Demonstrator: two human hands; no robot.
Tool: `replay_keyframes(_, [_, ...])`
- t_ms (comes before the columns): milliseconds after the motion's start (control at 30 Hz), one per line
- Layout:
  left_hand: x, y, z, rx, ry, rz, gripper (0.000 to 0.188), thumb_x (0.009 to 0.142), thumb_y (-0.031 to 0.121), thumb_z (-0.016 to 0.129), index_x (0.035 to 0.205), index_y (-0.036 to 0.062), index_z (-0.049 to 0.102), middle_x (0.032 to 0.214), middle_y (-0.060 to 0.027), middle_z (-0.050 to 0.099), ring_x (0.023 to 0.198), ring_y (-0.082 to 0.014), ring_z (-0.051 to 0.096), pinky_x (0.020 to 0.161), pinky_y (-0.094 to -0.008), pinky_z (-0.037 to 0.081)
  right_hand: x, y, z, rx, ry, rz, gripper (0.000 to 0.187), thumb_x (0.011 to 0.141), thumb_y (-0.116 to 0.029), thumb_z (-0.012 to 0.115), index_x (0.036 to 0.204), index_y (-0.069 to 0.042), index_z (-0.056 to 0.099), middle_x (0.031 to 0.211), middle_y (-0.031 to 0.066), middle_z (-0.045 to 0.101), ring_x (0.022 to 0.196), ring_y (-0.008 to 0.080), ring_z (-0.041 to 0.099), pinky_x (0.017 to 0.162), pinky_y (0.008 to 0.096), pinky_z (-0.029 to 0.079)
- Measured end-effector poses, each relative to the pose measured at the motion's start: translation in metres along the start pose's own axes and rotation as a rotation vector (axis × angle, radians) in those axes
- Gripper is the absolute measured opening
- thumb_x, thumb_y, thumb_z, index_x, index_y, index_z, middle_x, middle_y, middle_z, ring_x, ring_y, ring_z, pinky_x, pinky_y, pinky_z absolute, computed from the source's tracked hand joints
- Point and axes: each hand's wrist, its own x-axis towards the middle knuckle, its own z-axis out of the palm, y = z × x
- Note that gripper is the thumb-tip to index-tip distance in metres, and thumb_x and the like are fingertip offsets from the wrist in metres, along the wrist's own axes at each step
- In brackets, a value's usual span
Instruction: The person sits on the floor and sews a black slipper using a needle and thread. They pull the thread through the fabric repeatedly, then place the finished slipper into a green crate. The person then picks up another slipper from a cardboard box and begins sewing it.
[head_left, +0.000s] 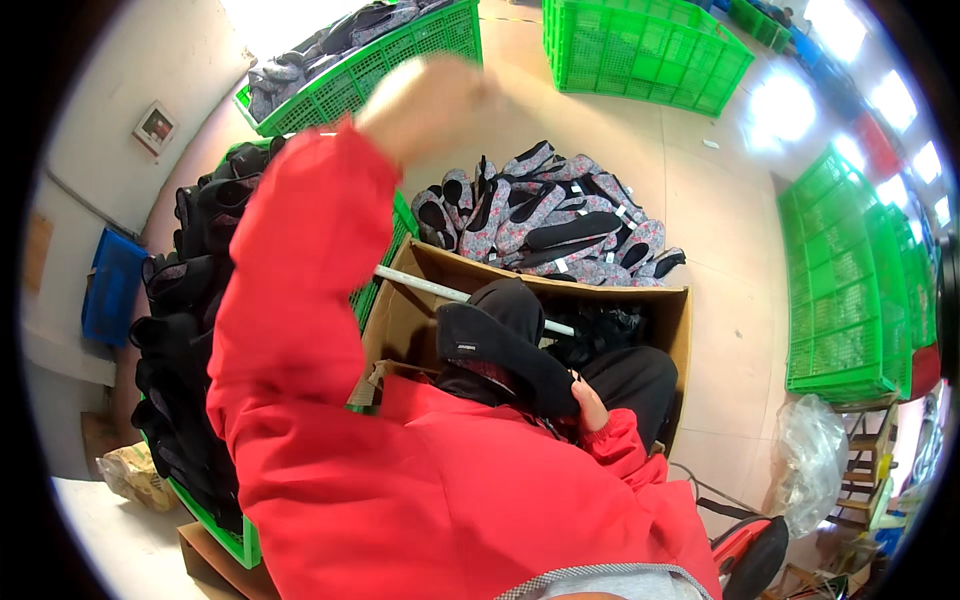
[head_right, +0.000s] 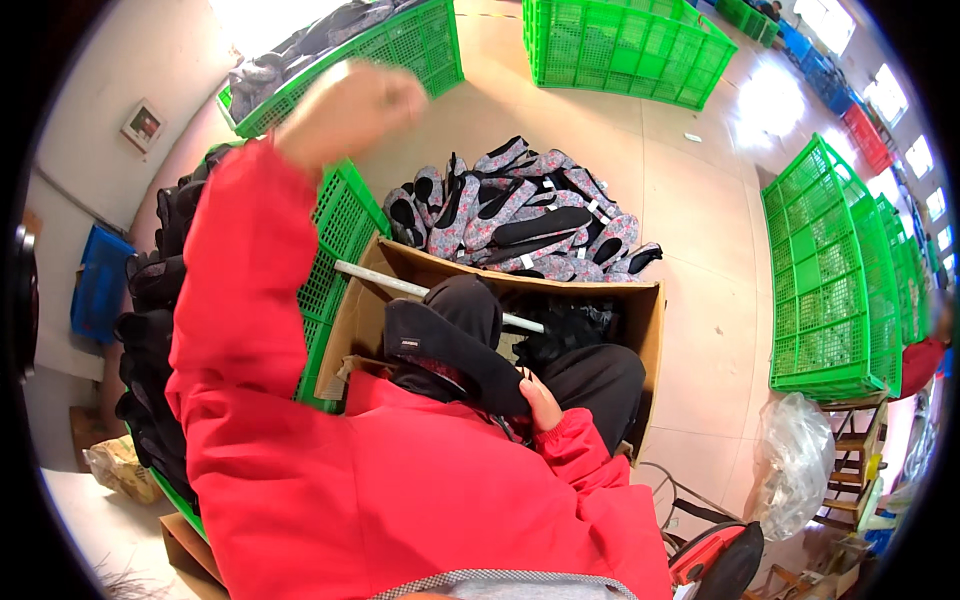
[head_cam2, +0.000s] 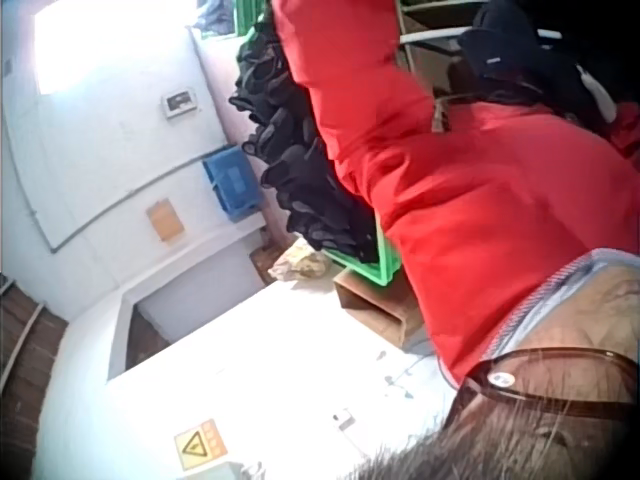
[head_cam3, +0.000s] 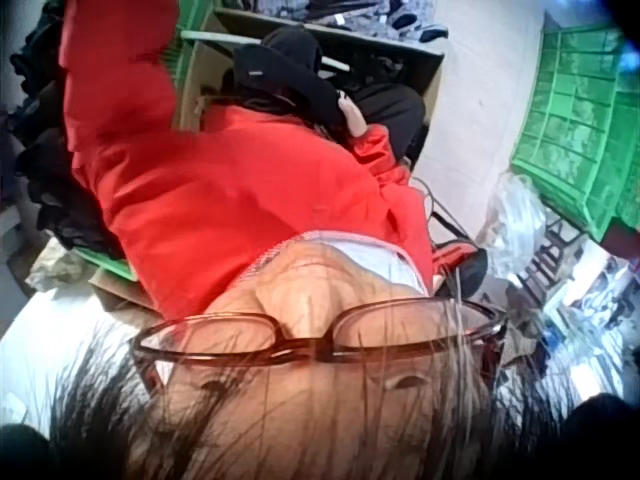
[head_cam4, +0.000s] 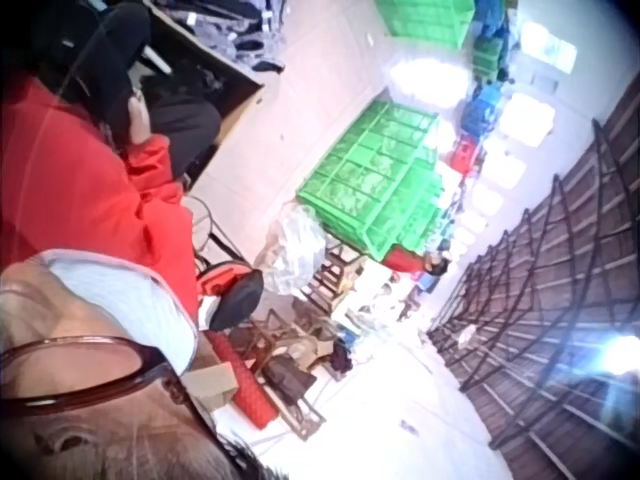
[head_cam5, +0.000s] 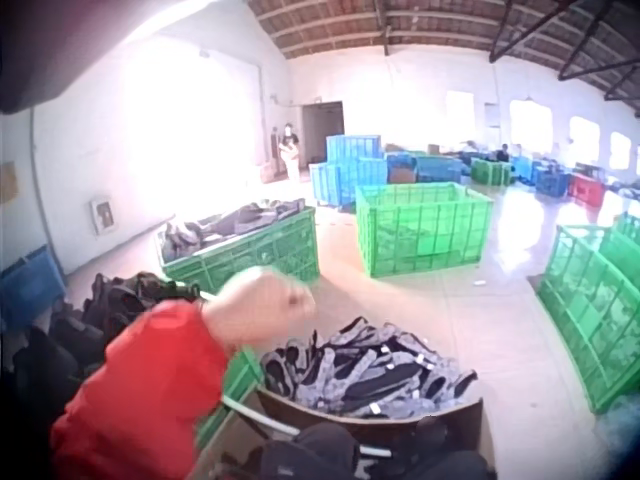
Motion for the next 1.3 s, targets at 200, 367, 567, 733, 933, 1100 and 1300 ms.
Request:
replay_keyframes(200, [-0.148,0.119,0.055,-0.176,-0.849,0.428,0.026,0.088,0.032,0.061,0.091,0.0062,0.068,0.080,-0.0113,0.068,0.079,-0.0325,0.067,0.071,-0.0434,0.054,0.000,-0.016,0.013,-0.062,-0.038,0.055,0.056,0.089,-0.055,0.053,0.119,-0.009,0.054,0.080,0.0016,0.061,0.052,0.0098,0.049,0.045,0.0225,0.036])
replay_keyframes(367, [-0.209,0.133,0.154,-0.489,-0.551,0.204,0.033,0.088,0.033,0.063,0.093,-0.0005,0.066,0.080,-0.0191,0.066,0.079,-0.0356,0.065,0.073,-0.0441,0.053,0.001,-0.020,0.017,-0.083,-0.020,0.056,0.054,0.090,-0.055,0.052,0.120,-0.010,0.054,0.081,0.0013,0.061,0.052,0.0093,0.047,0.044,0.0221,0.035])
replay_keyframes(567, [-0.212,0.143,0.194,-0.935,-0.696,-0.047,0.037,0.090,0.033,0.065,0.096,-0.0038,0.066,0.090,-0.0204,0.068,0.089,-0.0350,0.065,0.080,-0.0392,0.051,0.000,-0.025,0.019,-0.034,-0.088,0.062,0.055,0.094,-0.050,0.051,0.127,-0.005,0.050,0.101,0.0045,0.061,0.077,0.0113,0.057,0.067,0.0250,0.045])
replay_keyframes(733, [-0.227,0.148,0.254,-1.072,-0.829,-0.029,0.048,0.091,0.039,0.062,0.118,-0.0008,0.063,0.113,-0.0191,0.066,0.107,-0.0291,0.061,0.094,-0.0344,0.047,0.003,-0.022,0.027,-0.054,-0.126,0.016,0.058,0.094,-0.046,0.054,0.128,0.000,0.048,0.123,0.0090,0.056,0.113,0.0147,0.053,0.101,0.0312,0.040])
replay_keyframes(933, [-0.207,0.153,0.221,-1.241,-0.914,-0.083,0.051,0.090,0.040,0.064,0.122,0.0009,0.060,0.118,-0.0188,0.064,0.111,-0.0281,0.058,0.097,-0.0337,0.044,0.013,-0.017,0.015,-0.121,-0.141,-0.022,0.060,0.092,-0.047,0.056,0.127,0.000,0.049,0.119,0.0085,0.058,0.107,0.0150,0.056,0.099,0.0306,0.042])
replay_keyframes(1100, [-0.215,0.156,0.237,-1.191,-0.904,-0.115,0.049,0.090,0.035,0.065,0.123,0.0006,0.058,0.118,-0.0171,0.064,0.110,-0.0264,0.059,0.097,-0.0337,0.045,0.011,-0.018,0.020,-0.115,-0.089,-0.022,0.060,0.092,-0.049,0.057,0.125,0.000,0.050,0.117,0.0088,0.059,0.106,0.0154,0.057,0.097,0.0307,0.043])
replay_keyframes(1300, [-0.218,0.158,0.246,-1.196,-0.864,-0.101,0.045,0.089,0.028,0.067,0.125,0.0016,0.057,0.117,-0.0124,0.064,0.109,-0.0228,0.060,0.096,-0.0326,0.047,0.010,-0.021,0.018,-0.130,-0.092,-0.012,0.061,0.092,-0.049,0.057,0.125,0.001,0.049,0.117,0.0097,0.059,0.105,0.0157,0.057,0.096,0.0311,0.044])
